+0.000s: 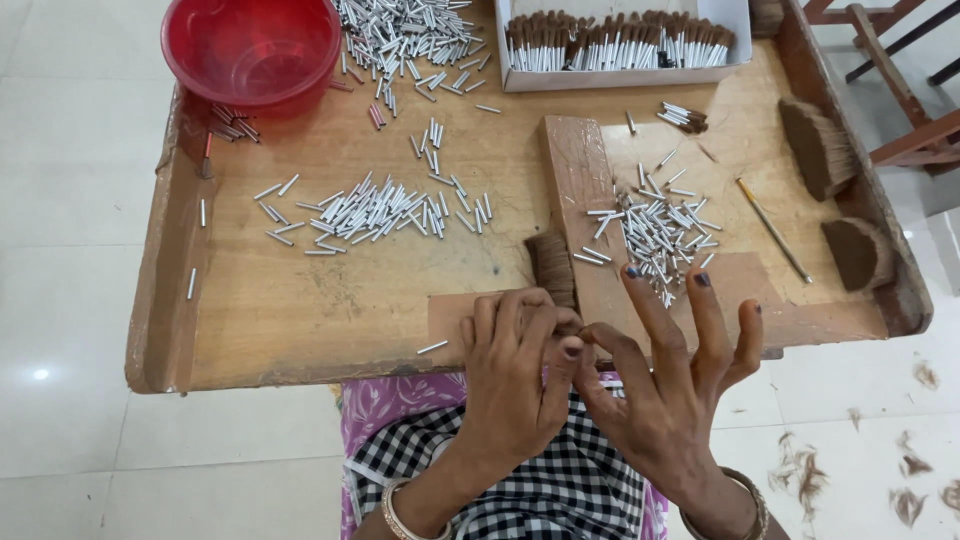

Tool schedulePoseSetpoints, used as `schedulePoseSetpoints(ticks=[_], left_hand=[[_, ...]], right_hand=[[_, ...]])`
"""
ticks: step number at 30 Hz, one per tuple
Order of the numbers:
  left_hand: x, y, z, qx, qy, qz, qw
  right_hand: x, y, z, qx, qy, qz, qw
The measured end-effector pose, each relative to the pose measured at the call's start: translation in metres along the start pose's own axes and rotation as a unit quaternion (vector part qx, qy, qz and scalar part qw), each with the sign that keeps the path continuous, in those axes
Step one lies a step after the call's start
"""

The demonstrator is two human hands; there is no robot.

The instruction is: The recorder is manually assembling small brushes by inserting hair bundles into metal ferrules.

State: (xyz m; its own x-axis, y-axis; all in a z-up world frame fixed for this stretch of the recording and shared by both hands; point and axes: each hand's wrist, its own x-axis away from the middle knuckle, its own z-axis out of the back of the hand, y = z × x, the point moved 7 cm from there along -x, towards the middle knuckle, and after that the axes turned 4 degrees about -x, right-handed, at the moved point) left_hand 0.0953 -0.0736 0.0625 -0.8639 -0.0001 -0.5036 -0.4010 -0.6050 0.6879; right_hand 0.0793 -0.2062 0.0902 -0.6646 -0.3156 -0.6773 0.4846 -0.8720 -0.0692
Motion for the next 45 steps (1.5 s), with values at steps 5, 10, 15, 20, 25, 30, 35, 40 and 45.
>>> schedulePoseSetpoints(ticks=[5,10,15,20,25,30,35,40,45], left_hand=[[0.008,0.002,0.005,-0.013,0.019,0.0,1.0],[0.015,0.01,0.016,0.01,0.052,-0.031,0.998],[0.022,-0.015,0.009,0.172,-0.023,0.075,0.982],[0.023,-0.022,0.012,0.202,-0.029,0.109,0.973],[0.031,-0.029,0.016,0.201,-0.005,0.129,0.971],[0.041,-0.032,0.019,0.212,-0.01,0.15,0.966],[0.053,-0.035,0.061,-0.068,0.108,0.05,0.991],[0.045,-0.056,0.069,-0.304,0.102,0.103,0.941],[0.04,-0.033,0.04,0.022,0.046,0.062,0.997]], right_hand=[[-0.017,-0.007,0.016,-0.03,-0.008,-0.005,1.0],[-0.002,0.014,-0.007,-0.31,-0.046,-0.136,0.94],[-0.003,0.009,0.002,-0.342,0.045,-0.12,0.931],[-0.007,-0.002,0.01,-0.286,0.054,-0.061,0.955],[0.006,0.002,-0.008,-0.369,-0.008,-0.077,0.926],[0.018,0.002,-0.026,-0.503,-0.037,-0.138,0.852],[0.01,-0.012,-0.022,-0.352,0.025,-0.079,0.932],[0.013,-0.016,-0.029,-0.33,0.046,-0.078,0.94],[0.025,-0.009,-0.047,-0.525,0.023,-0.151,0.838]])
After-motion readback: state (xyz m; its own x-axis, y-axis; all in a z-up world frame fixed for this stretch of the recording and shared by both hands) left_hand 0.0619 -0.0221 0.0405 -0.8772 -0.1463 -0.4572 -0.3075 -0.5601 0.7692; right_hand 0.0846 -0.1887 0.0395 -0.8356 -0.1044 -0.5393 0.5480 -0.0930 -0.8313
